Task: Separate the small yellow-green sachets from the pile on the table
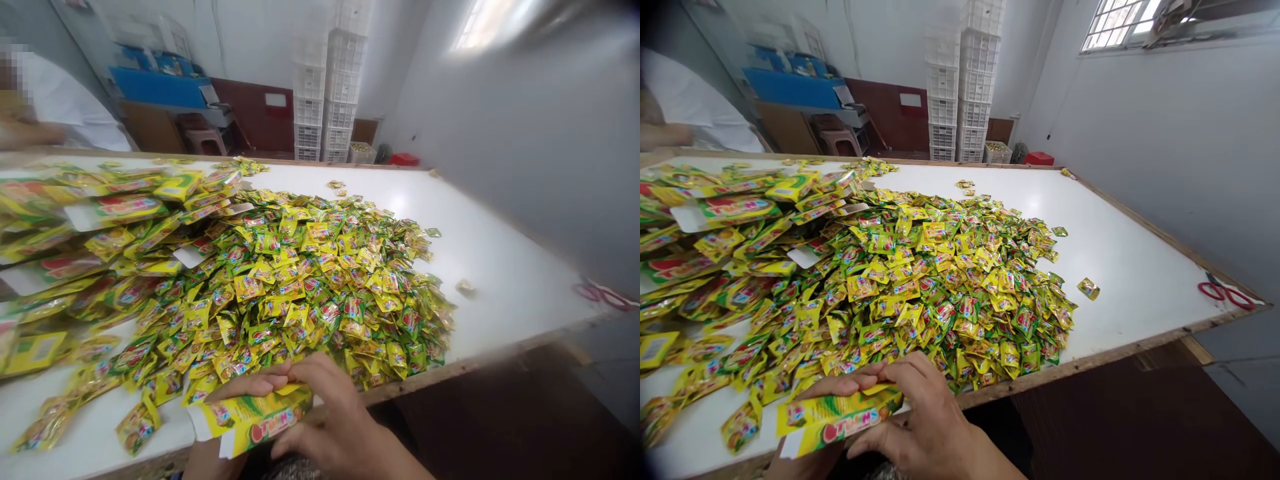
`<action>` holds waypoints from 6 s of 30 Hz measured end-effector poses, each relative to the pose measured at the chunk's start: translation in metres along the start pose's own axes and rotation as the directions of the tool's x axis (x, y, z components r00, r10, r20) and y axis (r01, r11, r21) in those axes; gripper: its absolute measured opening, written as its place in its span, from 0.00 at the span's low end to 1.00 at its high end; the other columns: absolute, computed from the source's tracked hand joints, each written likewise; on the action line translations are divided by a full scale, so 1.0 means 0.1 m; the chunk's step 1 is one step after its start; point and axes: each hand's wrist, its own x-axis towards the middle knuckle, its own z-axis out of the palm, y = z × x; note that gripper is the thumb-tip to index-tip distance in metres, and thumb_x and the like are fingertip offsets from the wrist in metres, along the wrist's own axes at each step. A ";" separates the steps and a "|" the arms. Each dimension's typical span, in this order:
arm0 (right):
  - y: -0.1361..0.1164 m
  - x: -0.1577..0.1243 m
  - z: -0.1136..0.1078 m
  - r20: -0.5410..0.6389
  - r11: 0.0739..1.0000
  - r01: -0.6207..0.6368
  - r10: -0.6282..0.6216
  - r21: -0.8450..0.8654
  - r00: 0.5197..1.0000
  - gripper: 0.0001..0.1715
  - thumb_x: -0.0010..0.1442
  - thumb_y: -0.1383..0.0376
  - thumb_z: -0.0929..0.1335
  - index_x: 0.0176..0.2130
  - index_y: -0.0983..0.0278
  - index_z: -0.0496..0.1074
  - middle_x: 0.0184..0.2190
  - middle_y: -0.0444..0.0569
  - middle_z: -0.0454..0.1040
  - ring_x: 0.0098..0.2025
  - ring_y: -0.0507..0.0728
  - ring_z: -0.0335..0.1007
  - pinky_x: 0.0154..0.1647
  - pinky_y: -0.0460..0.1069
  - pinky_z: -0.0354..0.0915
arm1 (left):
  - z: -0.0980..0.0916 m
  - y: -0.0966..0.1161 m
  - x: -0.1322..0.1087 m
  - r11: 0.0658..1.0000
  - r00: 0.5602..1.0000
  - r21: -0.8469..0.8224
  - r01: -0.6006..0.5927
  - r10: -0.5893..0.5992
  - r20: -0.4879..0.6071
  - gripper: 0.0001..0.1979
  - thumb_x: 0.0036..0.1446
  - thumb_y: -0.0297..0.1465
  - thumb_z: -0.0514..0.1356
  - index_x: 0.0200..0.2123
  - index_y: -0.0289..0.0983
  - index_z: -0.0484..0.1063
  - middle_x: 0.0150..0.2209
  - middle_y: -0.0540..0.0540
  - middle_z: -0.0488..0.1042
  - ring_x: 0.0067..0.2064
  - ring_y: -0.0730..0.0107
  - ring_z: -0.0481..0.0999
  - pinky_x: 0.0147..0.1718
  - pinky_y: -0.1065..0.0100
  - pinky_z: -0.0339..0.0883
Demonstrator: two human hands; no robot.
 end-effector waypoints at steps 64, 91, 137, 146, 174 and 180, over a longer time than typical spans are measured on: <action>0.70 -0.07 0.21 -0.068 0.906 -0.297 0.331 0.300 0.941 0.08 0.59 0.60 0.71 0.37 0.62 0.78 0.31 0.47 0.75 0.34 0.55 0.72 0.35 0.48 0.67 | 0.13 -0.05 0.06 0.884 0.892 0.133 0.448 -0.431 -0.136 0.16 0.51 0.35 0.67 0.44 0.37 0.78 0.44 0.42 0.81 0.47 0.59 0.77 0.48 0.64 0.68; 0.66 -0.07 0.17 -0.100 0.992 -0.084 0.094 0.096 0.991 0.07 0.58 0.66 0.72 0.39 0.59 0.80 0.36 0.50 0.79 0.38 0.56 0.76 0.40 0.49 0.72 | -0.26 -0.28 0.06 0.703 0.977 0.682 -0.202 0.095 0.192 0.14 0.53 0.29 0.66 0.43 0.49 0.81 0.42 0.45 0.83 0.44 0.57 0.81 0.47 0.61 0.74; 0.56 0.42 0.00 0.426 0.989 0.034 0.030 -0.142 0.904 0.12 0.60 0.73 0.70 0.39 0.58 0.81 0.30 0.45 0.77 0.35 0.53 0.70 0.39 0.45 0.63 | -0.21 -0.49 -0.11 0.874 0.991 0.469 0.128 -0.130 -0.028 0.09 0.58 0.30 0.61 0.43 0.42 0.69 0.42 0.49 0.80 0.45 0.64 0.80 0.44 0.66 0.73; 0.41 0.54 -0.12 0.550 0.969 0.088 0.055 -0.230 0.833 0.13 0.63 0.73 0.67 0.43 0.60 0.77 0.36 0.46 0.75 0.40 0.53 0.70 0.43 0.44 0.63 | -0.19 -0.50 -0.11 0.877 0.994 0.468 0.106 -0.103 -0.032 0.06 0.58 0.32 0.62 0.39 0.41 0.68 0.37 0.51 0.77 0.43 0.66 0.79 0.43 0.67 0.72; 0.65 -0.01 0.10 0.092 0.991 -0.118 0.125 -0.069 0.988 0.09 0.60 0.70 0.69 0.37 0.59 0.80 0.37 0.50 0.76 0.40 0.56 0.74 0.40 0.48 0.69 | -0.10 -0.44 -0.10 0.756 0.983 0.634 -0.162 0.069 0.168 0.13 0.62 0.29 0.58 0.48 0.46 0.76 0.47 0.46 0.79 0.50 0.62 0.76 0.52 0.63 0.69; 0.69 -0.02 -0.05 -0.043 0.982 -0.187 0.187 -0.009 0.981 0.09 0.61 0.67 0.69 0.42 0.59 0.78 0.37 0.50 0.77 0.39 0.57 0.74 0.41 0.49 0.69 | -0.15 -0.21 -0.21 0.714 0.995 0.700 -0.002 0.073 -0.071 0.10 0.59 0.36 0.61 0.45 0.45 0.75 0.43 0.49 0.79 0.43 0.63 0.79 0.43 0.67 0.73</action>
